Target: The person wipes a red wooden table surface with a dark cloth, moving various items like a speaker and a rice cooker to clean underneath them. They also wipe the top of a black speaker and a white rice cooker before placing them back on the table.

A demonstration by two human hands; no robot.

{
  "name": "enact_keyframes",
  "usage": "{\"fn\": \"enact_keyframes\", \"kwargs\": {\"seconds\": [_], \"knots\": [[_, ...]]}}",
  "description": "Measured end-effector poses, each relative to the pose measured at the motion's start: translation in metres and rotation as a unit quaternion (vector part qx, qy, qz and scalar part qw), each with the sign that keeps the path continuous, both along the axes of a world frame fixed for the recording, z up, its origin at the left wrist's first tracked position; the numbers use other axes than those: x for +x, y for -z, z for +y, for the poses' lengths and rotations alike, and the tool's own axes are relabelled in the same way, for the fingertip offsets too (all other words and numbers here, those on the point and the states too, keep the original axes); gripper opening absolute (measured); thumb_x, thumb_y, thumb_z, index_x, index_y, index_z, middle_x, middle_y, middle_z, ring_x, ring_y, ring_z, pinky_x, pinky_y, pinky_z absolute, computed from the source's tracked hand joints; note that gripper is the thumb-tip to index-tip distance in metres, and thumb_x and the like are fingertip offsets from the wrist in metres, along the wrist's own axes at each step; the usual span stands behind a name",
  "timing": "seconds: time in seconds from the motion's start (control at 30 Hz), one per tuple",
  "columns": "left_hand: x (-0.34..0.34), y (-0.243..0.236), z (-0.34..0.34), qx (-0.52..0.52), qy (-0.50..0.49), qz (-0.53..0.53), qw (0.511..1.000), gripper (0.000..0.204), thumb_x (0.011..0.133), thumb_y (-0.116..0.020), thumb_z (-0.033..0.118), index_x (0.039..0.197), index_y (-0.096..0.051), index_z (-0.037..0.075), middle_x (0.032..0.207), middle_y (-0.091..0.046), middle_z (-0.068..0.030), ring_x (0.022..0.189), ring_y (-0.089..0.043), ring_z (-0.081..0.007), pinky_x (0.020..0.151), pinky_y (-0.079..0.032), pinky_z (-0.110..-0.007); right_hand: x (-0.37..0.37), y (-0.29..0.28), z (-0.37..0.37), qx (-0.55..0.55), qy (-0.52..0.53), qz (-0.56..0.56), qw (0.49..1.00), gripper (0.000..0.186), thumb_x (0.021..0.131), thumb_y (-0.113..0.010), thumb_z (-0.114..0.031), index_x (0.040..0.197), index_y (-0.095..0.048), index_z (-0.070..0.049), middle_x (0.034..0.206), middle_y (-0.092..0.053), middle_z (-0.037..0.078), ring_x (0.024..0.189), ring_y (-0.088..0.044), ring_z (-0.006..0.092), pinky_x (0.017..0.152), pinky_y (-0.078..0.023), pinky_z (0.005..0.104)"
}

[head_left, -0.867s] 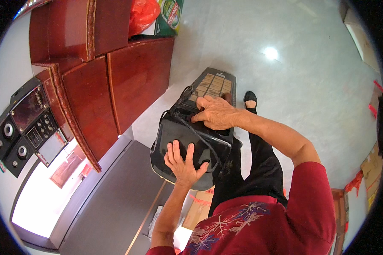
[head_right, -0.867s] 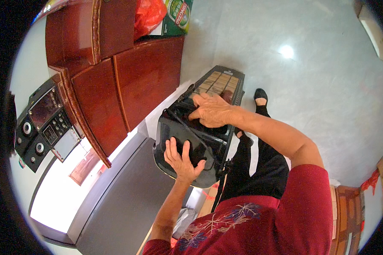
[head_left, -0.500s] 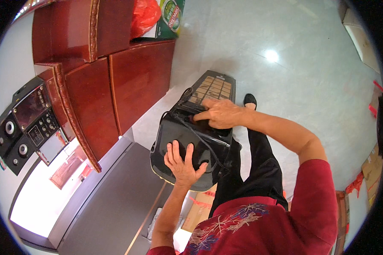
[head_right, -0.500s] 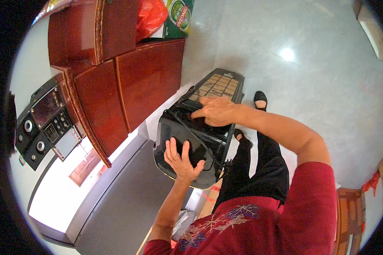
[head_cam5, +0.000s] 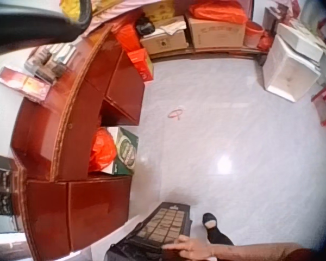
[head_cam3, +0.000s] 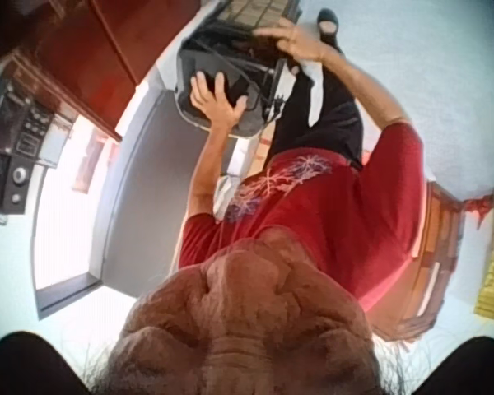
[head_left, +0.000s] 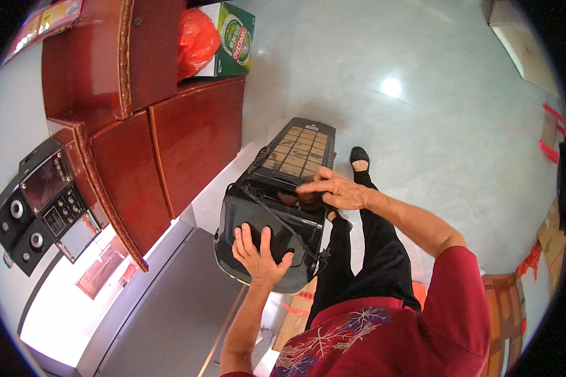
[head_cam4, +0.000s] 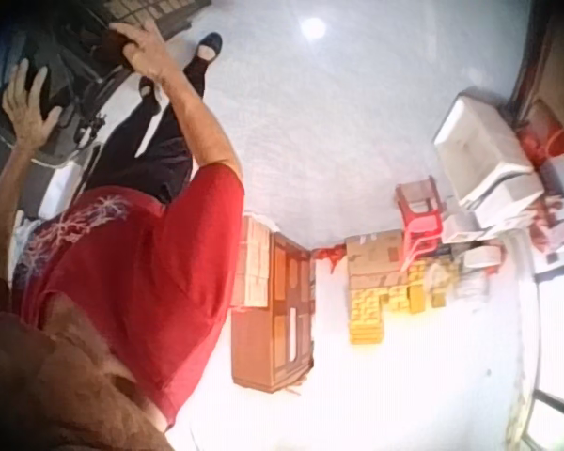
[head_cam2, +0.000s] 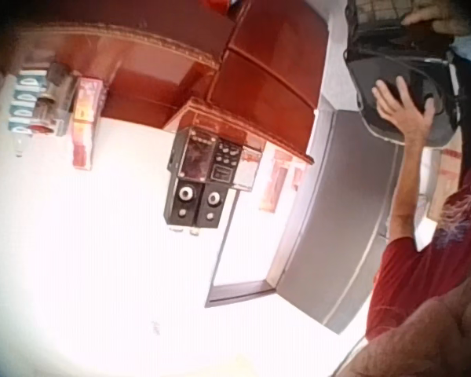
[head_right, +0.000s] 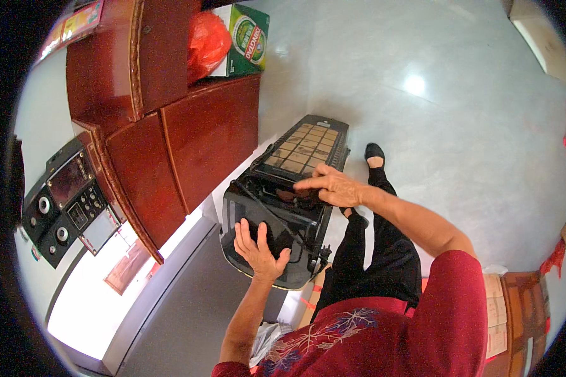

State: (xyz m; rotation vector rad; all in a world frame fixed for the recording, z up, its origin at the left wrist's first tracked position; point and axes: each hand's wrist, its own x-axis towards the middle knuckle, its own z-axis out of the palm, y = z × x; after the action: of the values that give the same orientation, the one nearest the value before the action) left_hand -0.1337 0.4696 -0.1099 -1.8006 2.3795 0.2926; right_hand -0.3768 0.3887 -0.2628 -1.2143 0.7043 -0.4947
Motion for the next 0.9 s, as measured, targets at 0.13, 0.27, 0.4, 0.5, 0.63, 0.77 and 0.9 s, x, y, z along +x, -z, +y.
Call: {"fn": "enact_keyframes", "kwargs": {"seconds": [0.13, 0.27, 0.4, 0.5, 0.63, 0.77, 0.9], "knots": [[0.002, 0.004, 0.005, -0.006, 0.0, -0.007, 1.0, 0.071, 0.091, -0.04, 0.06, 0.138, -0.042, 0.006, 0.148, -0.028, -0.0261, 0.136, -0.025, -0.0451, 0.103, -0.02, -0.057, 0.006, 0.018, 0.026, 0.03, 0.113, 0.118, 0.986, 0.047, 0.085, -0.042, -0.004, 0.125, -0.059, -0.023, 0.11, -0.049, 0.014, 0.105, -0.043, 0.0339, 0.096, -0.035, 0.0466], [0.002, 0.004, 0.003, -0.006, 0.01, -0.015, 1.0, 0.075, 0.091, -0.037, 0.062, 0.139, -0.039, 0.005, 0.149, -0.026, -0.0264, 0.136, -0.024, -0.0453, 0.105, -0.018, -0.057, 0.039, 0.087, 0.052, 0.144, 0.322, 0.176, 0.919, 0.044, 0.09, -0.041, -0.01, 0.13, -0.054, -0.022, 0.118, -0.052, 0.021, 0.106, -0.047, 0.0399, 0.096, -0.038, 0.0473], [0.001, 0.004, 0.0, -0.008, 0.016, -0.011, 1.0, 0.076, 0.091, -0.038, 0.061, 0.142, -0.036, 0.005, 0.15, -0.024, -0.0266, 0.137, -0.022, -0.0461, 0.107, -0.016, -0.056, 0.07, 0.138, 0.075, 0.279, 0.491, 0.19, 0.803, 0.043, 0.095, -0.036, -0.011, 0.135, -0.049, -0.018, 0.126, -0.05, 0.022, 0.113, -0.05, 0.0394, 0.097, -0.041, 0.0414], [-0.001, 0.004, 0.0, -0.008, 0.016, -0.009, 1.0, 0.076, 0.091, -0.038, 0.061, 0.143, -0.034, 0.005, 0.15, -0.024, -0.0266, 0.137, -0.022, -0.0459, 0.107, -0.016, -0.056, 0.082, 0.148, 0.11, 0.395, 0.488, 0.051, 0.777, 0.044, 0.095, -0.038, -0.009, 0.139, -0.043, -0.007, 0.129, -0.054, 0.01, 0.113, -0.053, 0.0217, 0.097, -0.04, 0.029], [-0.008, 0.001, -0.005, -0.007, 0.024, -0.014, 1.0, 0.075, 0.092, -0.038, 0.059, 0.144, -0.033, 0.005, 0.151, -0.023, -0.0262, 0.138, -0.022, -0.0449, 0.108, -0.016, -0.055, 0.12, 0.148, 0.165, 0.346, 0.536, 0.041, 0.769, 0.05, 0.09, -0.041, 0.004, 0.14, -0.044, -0.007, 0.123, -0.055, 0.008, 0.111, -0.052, 0.0198, 0.098, -0.039, 0.0276], [-0.005, 0.002, 0.003, -0.023, 0.02, -0.019, 0.999, 0.074, 0.092, -0.038, 0.057, 0.144, -0.033, 0.004, 0.151, -0.024, -0.0248, 0.138, -0.022, -0.0431, 0.109, -0.016, -0.053, 0.097, 0.052, 0.155, 0.369, 0.444, 0.127, 0.807, 0.06, 0.086, -0.044, 0.005, 0.144, -0.039, -0.014, 0.138, -0.039, 0.015, 0.128, -0.039, 0.0309, 0.108, -0.03, 0.0317], [-0.005, 0.003, 0.005, -0.036, 0.034, -0.019, 0.999, 0.073, 0.092, -0.038, 0.056, 0.145, -0.032, 0.005, 0.151, -0.024, -0.0232, 0.139, -0.022, -0.0417, 0.109, -0.016, -0.053, 0.083, -0.015, 0.162, 0.297, 0.443, 0.098, 0.84, 0.05, 0.089, -0.054, -0.009, 0.138, -0.045, -0.008, 0.13, -0.044, 0.015, 0.123, -0.043, 0.031, 0.105, -0.034, 0.0338]]}}
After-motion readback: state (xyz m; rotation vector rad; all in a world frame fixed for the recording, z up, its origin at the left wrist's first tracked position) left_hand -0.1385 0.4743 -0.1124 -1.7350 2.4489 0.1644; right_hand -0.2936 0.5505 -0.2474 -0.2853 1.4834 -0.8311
